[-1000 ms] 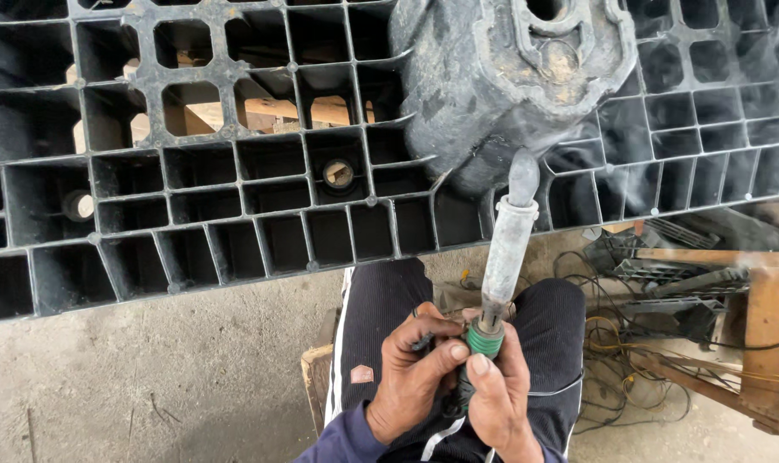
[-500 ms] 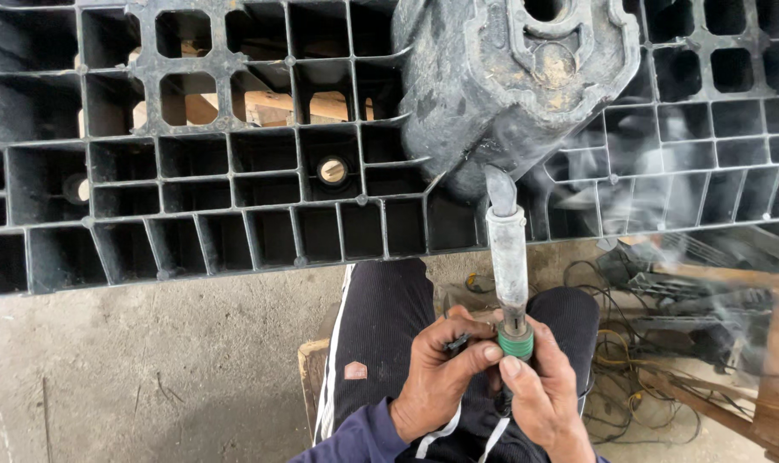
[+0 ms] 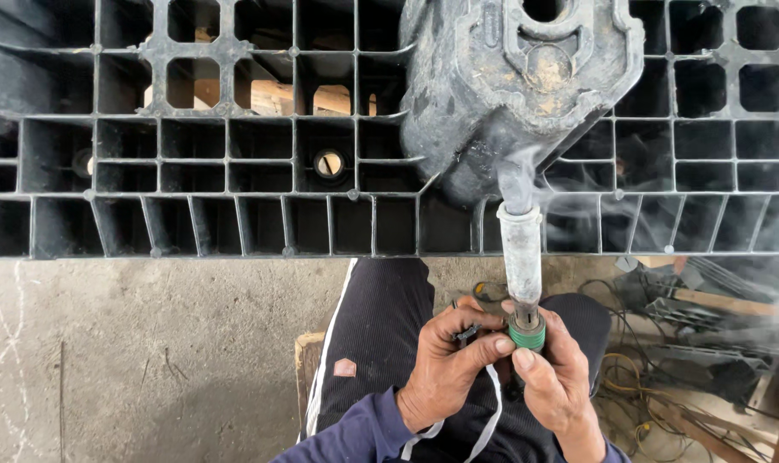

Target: The person uses a soldering iron to melt and fuse a small black plastic strip onto a damaged area of a large black plastic pallet. The person holds the strip in place with one hand while applying heat with the other.

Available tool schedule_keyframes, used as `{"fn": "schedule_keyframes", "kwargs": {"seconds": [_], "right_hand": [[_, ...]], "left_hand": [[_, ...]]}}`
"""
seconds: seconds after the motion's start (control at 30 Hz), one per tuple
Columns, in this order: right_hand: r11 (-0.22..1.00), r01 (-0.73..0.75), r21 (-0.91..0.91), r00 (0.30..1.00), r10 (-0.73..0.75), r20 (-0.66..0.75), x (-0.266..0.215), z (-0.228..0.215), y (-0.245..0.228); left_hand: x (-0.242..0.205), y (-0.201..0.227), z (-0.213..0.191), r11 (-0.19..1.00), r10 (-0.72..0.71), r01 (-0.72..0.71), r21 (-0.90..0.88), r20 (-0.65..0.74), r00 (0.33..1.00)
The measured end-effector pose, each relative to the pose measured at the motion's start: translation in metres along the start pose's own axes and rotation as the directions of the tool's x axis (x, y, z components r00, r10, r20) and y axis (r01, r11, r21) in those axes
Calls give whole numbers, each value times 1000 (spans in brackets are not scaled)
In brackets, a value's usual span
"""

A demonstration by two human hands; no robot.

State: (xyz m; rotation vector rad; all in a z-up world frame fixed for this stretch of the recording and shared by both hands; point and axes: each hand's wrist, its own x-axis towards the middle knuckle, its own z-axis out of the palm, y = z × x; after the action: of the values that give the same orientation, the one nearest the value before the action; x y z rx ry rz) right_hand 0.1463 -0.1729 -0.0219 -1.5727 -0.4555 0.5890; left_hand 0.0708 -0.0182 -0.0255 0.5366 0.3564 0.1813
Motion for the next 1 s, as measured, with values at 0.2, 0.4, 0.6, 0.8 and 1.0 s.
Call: {"fn": "schedule_keyframes", "kwargs": {"seconds": [0.2, 0.4, 0.6, 0.8, 1.0], "right_hand": [[985, -146, 94, 989, 149, -18, -21, 13, -10], [985, -136, 104, 986, 145, -82, -32, 55, -11], [978, -93, 184, 982, 121, -144, -30, 95, -11], [979, -146, 144, 964, 174, -202, -33, 126, -7], [976, -160, 150, 966, 187, -181, -32, 133, -3]], "left_hand": [[-18, 17, 2, 933, 171, -184, 310, 67, 983], [-37, 32, -8, 999, 32, -31, 33, -22, 999], [-44, 49, -26, 995, 55, -51, 91, -43, 998], [-49, 64, -43, 973, 88, -71, 218, -71, 994], [-49, 65, -52, 977, 66, -52, 207, -61, 996]]}}
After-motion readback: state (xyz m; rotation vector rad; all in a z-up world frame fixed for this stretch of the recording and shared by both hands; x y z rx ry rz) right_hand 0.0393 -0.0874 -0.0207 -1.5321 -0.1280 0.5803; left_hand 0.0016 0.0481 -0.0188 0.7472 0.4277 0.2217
